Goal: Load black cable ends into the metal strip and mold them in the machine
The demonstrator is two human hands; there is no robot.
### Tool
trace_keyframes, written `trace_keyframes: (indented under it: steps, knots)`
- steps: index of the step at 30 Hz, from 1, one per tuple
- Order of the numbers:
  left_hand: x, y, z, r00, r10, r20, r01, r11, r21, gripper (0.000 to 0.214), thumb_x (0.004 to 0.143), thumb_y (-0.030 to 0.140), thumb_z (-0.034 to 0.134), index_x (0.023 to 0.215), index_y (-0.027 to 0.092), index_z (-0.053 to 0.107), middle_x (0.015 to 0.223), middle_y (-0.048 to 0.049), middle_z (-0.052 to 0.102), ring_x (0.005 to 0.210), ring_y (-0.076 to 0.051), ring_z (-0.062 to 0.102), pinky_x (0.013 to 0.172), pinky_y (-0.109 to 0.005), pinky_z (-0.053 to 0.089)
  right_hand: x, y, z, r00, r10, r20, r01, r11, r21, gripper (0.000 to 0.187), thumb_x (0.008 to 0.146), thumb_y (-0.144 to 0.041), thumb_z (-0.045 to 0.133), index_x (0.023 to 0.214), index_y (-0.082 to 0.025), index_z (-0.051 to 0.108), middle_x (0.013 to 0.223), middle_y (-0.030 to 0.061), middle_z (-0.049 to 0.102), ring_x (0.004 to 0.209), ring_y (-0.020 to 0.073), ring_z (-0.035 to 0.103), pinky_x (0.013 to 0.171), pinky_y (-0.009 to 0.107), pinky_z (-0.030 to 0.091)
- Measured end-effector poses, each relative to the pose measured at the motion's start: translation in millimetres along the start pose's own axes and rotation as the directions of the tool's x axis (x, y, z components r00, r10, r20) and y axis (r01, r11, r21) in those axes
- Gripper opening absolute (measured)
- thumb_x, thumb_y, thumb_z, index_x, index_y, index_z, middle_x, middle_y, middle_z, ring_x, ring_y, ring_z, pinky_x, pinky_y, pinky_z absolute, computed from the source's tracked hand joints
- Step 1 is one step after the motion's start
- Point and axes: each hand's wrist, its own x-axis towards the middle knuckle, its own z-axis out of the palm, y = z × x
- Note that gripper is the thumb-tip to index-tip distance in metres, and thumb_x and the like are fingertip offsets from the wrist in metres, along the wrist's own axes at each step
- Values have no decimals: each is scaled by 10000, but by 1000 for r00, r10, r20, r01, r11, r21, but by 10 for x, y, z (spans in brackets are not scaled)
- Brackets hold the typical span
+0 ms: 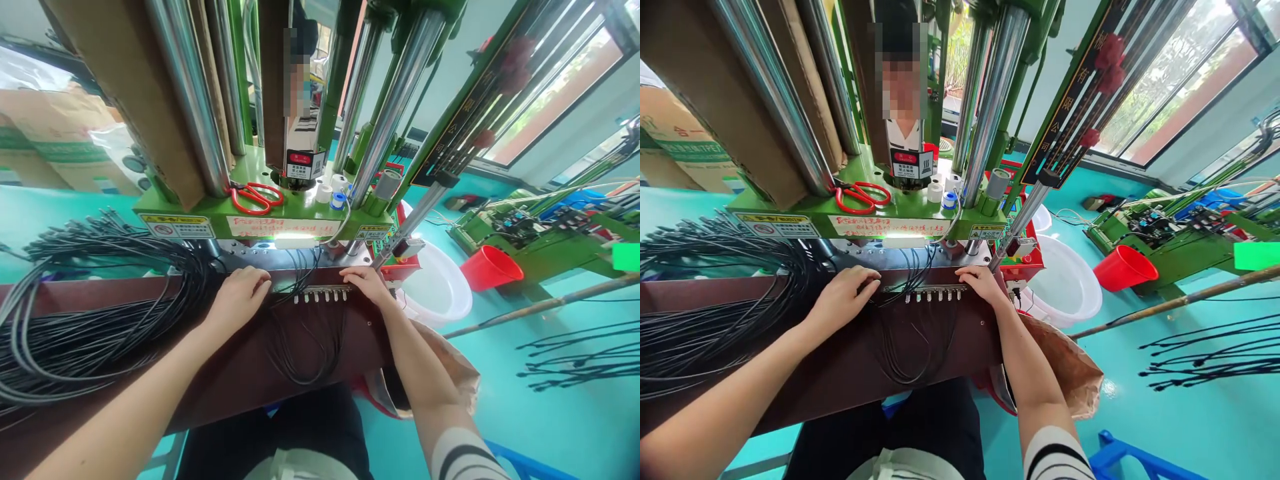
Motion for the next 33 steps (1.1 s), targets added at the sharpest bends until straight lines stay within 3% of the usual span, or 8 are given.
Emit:
trace_keyframes:
  steps: [6, 21, 33]
  knots:
    - [-63, -38, 120, 998, 4, 65, -3, 1000, -13, 320, 867, 370, 318, 850, 198, 587, 854, -55, 621, 830, -203, 542, 782, -333, 398, -12, 14, 90, 997, 5, -82, -7, 1000, -23, 217, 747, -208, 477, 819, -182, 680, 711, 5, 650, 711, 145, 589, 716, 271, 441]
    - [-85, -33, 87, 992, -77, 99, 85, 994, -75, 305, 849, 403, 353, 876, 209, 587, 883, -45, 639, 840, -203, 551, 767, -310, 403, -42, -45, 102, 996, -14, -88, 8, 998, -66, 221, 751, -186, 453, 814, -179, 665, 719, 7, 635, 721, 143, 579, 723, 269, 426]
    - [-87, -42, 90, 993, -71, 90, 78, 994, -72, 312, 845, 415, 351, 868, 212, 587, 864, -40, 646, 831, -203, 559, 756, -307, 405, -49, -44, 108, 996, -22, -85, 15, 997, -80, 210, 754, -205, 459, 811, -184, 659, 726, 8, 631, 715, 142, 578, 721, 270, 428]
